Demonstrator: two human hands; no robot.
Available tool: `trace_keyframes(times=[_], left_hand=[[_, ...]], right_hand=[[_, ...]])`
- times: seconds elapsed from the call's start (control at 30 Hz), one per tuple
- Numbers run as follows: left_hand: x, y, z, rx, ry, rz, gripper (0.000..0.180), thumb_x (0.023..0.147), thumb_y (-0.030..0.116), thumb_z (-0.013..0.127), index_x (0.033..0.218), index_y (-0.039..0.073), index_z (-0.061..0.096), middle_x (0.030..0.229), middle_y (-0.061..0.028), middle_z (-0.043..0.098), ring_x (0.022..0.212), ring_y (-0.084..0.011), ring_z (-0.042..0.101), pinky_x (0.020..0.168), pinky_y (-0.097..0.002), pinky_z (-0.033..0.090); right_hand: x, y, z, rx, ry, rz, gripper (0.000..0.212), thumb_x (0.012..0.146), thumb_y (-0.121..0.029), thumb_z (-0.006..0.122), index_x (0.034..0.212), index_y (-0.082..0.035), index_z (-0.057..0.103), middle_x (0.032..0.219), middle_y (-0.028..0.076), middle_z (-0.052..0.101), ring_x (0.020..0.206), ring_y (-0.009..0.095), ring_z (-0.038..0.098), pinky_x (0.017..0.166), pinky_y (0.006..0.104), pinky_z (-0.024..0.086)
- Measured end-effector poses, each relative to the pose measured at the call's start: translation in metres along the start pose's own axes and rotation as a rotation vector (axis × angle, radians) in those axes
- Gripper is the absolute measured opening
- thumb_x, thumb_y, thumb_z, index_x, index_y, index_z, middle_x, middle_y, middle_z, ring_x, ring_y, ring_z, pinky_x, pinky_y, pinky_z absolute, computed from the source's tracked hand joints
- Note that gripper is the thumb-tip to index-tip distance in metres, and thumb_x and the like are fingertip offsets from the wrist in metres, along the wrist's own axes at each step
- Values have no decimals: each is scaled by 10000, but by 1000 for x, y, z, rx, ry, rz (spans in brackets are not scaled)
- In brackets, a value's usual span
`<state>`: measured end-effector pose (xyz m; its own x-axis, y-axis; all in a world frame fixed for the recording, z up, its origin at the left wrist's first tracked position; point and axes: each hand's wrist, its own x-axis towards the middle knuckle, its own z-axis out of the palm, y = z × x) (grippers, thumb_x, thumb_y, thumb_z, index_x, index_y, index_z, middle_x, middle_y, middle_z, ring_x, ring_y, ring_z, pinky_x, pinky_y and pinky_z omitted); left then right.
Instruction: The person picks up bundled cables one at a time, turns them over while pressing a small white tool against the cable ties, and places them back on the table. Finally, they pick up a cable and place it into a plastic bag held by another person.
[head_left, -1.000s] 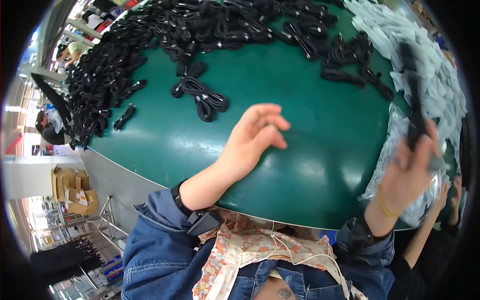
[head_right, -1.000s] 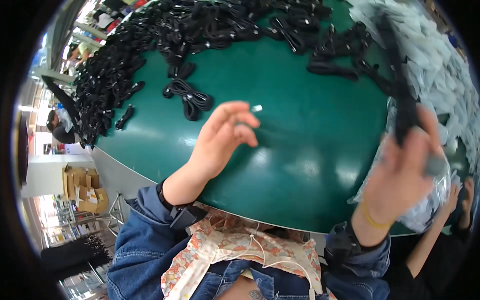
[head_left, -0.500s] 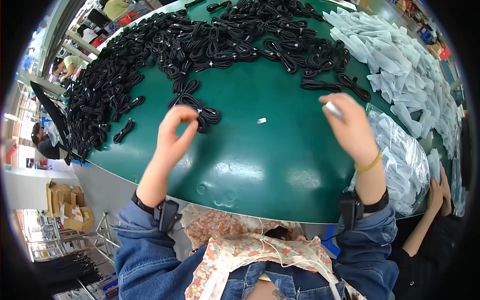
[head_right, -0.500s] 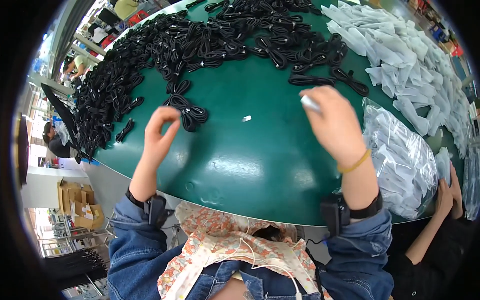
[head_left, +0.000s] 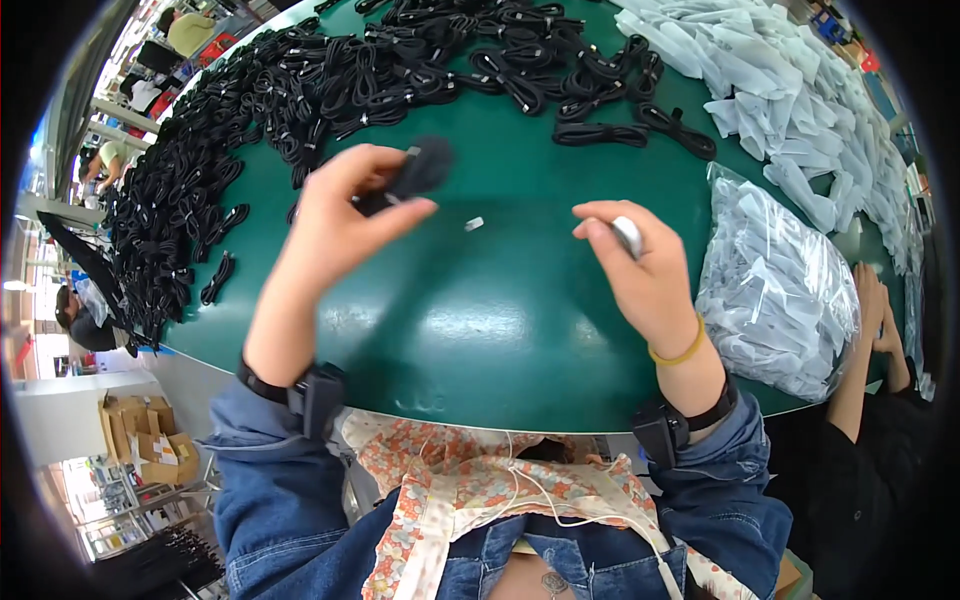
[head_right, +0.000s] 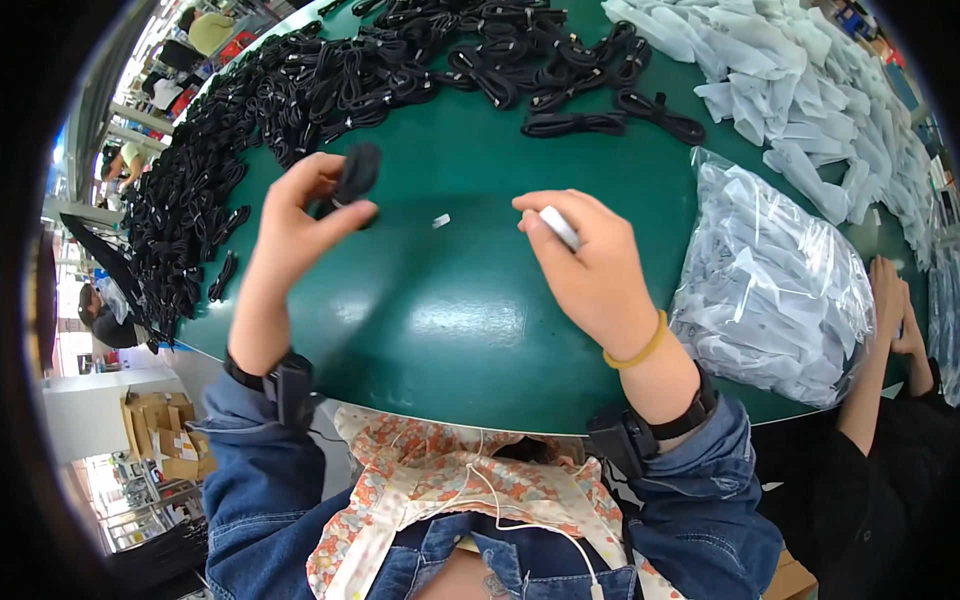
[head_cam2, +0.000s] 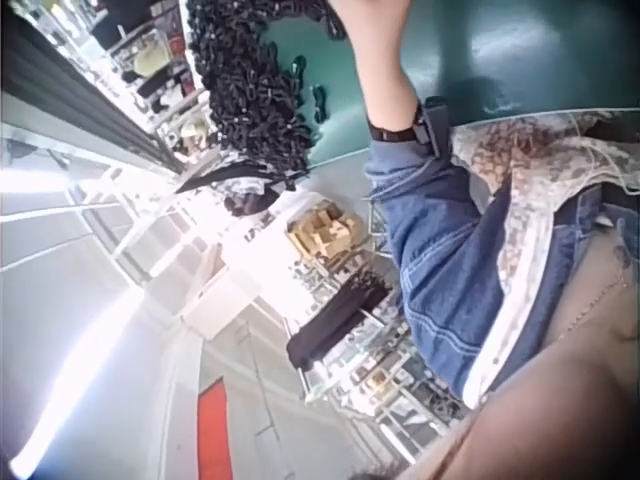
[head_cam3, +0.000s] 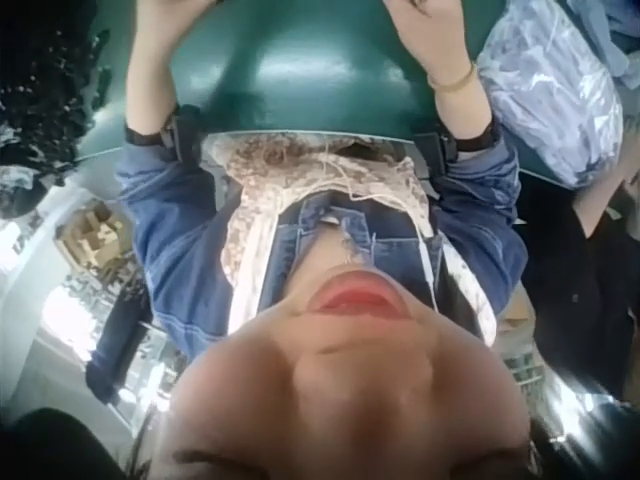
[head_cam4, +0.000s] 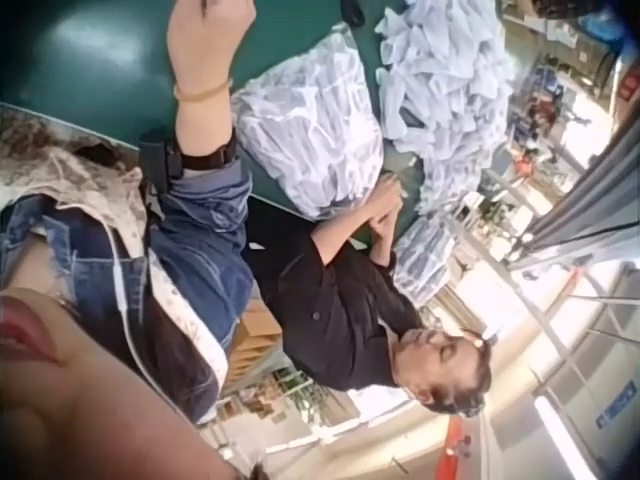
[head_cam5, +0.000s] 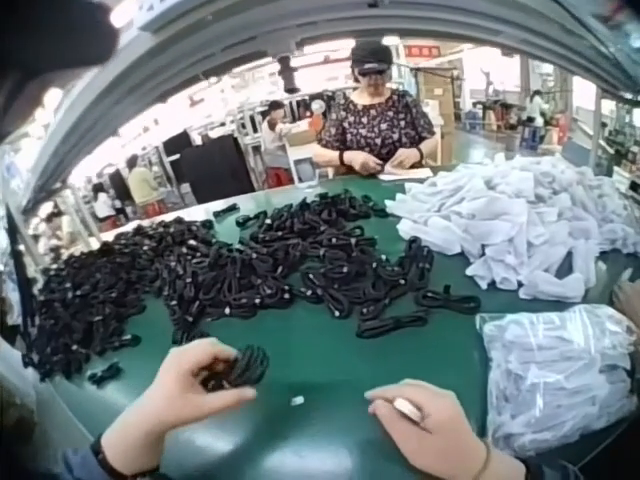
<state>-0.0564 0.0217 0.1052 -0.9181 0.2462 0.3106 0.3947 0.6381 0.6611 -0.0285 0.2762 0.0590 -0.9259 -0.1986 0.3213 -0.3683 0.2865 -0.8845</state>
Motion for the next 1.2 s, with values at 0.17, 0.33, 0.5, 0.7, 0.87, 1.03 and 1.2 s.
trace_keyframes(times=[0.17,0.33,0.5,0.7,0.87,1.03,1.2], left_hand=[[-18,29,55,16,-9,271,371,537,89,718,877,41,577,744,-69,533,616,-208,532,546,-282,421],[-32,18,79,113,30,317,397,493,75,704,873,63,588,743,-45,530,606,-200,521,523,-285,401],[-31,12,82,229,131,414,421,461,66,684,872,67,590,745,-23,525,597,-174,509,509,-287,384],[-34,10,84,259,209,483,401,480,63,682,869,50,586,746,-32,520,589,-169,505,507,-282,384],[-35,10,87,210,236,517,383,498,61,688,866,42,585,762,-45,533,590,-174,512,502,-279,387],[-38,15,83,160,186,493,398,497,19,721,874,15,590,792,-90,563,663,-209,542,562,-282,428],[-41,16,84,114,215,486,380,504,23,718,862,14,590,784,-93,561,665,-211,538,559,-277,425]], right_hand=[[-5,-12,0,505,-21,249,180,797,-68,519,961,-1,552,782,34,566,598,39,465,516,155,357],[-6,-12,8,526,-98,359,224,797,-69,521,1010,1,515,784,30,553,541,27,410,491,155,332],[-8,-9,11,854,-65,630,207,803,-58,501,1003,-8,492,758,19,529,441,18,344,424,179,301],[-9,-5,13,1022,-2,693,205,753,-69,592,924,-4,501,739,35,545,446,35,363,420,196,309],[-7,2,10,1037,-3,668,182,771,-75,572,925,-13,496,722,26,535,435,35,354,412,190,299],[-9,3,4,1153,-81,674,165,782,-68,552,928,-19,493,715,23,532,419,35,344,386,180,273],[-12,3,6,1206,-119,606,169,781,-61,551,932,-18,488,718,27,535,416,33,343,373,173,263]])
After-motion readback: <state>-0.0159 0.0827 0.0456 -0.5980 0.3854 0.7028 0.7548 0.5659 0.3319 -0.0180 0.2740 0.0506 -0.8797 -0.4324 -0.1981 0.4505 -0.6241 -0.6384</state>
